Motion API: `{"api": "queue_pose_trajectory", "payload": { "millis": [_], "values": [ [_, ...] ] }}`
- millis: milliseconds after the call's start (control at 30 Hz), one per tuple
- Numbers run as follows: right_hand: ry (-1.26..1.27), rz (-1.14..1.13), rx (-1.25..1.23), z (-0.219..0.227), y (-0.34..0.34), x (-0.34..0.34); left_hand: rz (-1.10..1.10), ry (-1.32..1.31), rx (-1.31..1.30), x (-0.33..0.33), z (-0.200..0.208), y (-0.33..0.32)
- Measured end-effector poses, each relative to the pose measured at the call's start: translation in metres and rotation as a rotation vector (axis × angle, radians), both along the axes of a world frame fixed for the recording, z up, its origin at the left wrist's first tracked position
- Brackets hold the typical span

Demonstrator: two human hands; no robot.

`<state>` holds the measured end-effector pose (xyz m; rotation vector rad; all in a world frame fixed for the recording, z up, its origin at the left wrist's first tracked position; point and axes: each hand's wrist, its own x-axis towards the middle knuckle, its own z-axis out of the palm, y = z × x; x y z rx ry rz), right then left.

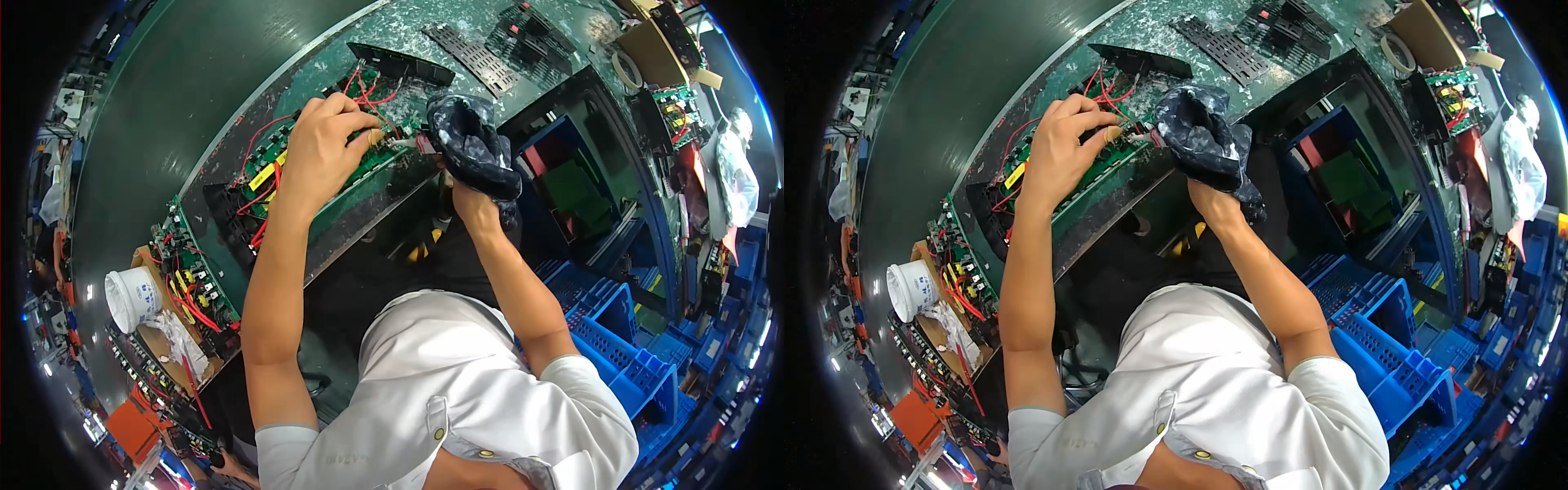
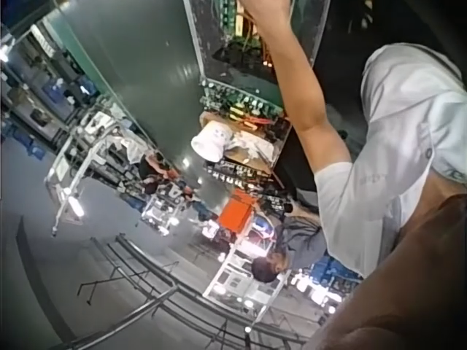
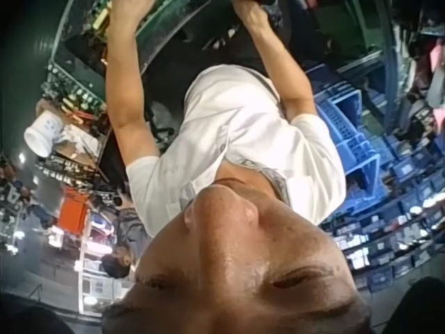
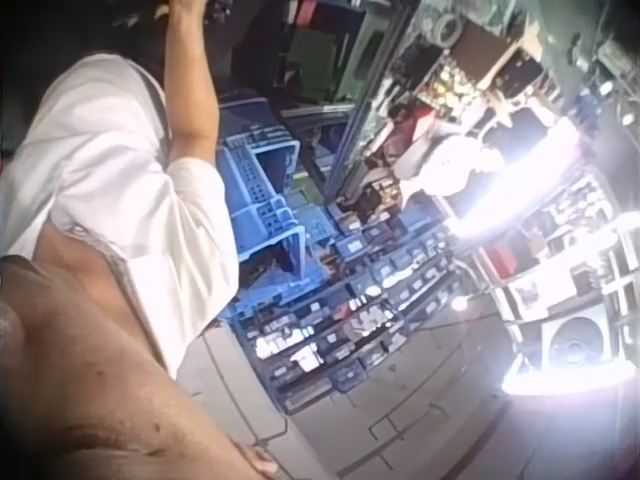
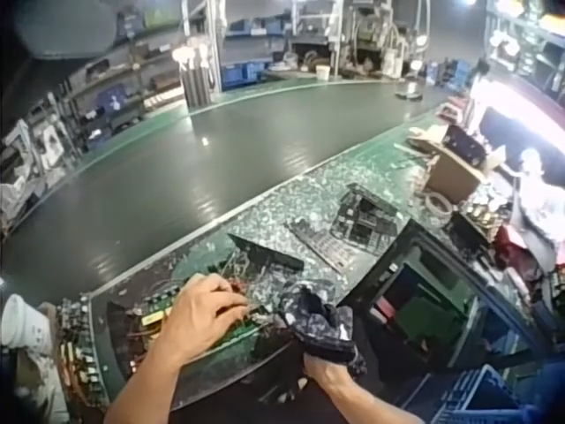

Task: Assembling electronic components into circuit board housings at a factory workstation.

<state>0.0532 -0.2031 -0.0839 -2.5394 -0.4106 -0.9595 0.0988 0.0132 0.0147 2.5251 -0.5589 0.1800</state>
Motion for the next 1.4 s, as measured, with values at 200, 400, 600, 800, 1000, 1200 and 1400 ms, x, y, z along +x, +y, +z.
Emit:
{"api": "queue_pose_trajectory", "payload": {
  "millis": [200,400,600,800,1000,1200,1400],
  "values": [
    [0.043,-0.004,0.068,0.001,0.000,-0.001,-0.005,-0.007,-0.009,0.000,-0.001,0.000],
    [0.110,0.012,0.119,-0.001,-0.003,0.000,-0.009,-0.016,-0.005,0.000,-0.002,0.000],
    [0.049,-0.033,0.022,-0.004,0.000,-0.003,-0.011,-0.009,-0.003,0.000,-0.002,0.001],
    [0.092,0.003,0.128,-0.014,0.000,-0.003,-0.012,-0.010,-0.010,0.000,-0.002,0.001],
    [0.039,-0.029,-0.033,-0.006,-0.003,-0.003,0.000,0.004,-0.011,-0.001,-0.001,0.000],
    [0.242,-0.057,-0.046,-0.007,0.007,-0.003,-0.003,0.013,-0.020,0.000,0.002,-0.001],
    [0.473,0.497,1.311,0.009,0.006,0.016,-0.040,0.012,-0.124,-0.006,0.040,0.025]
  ]
}}
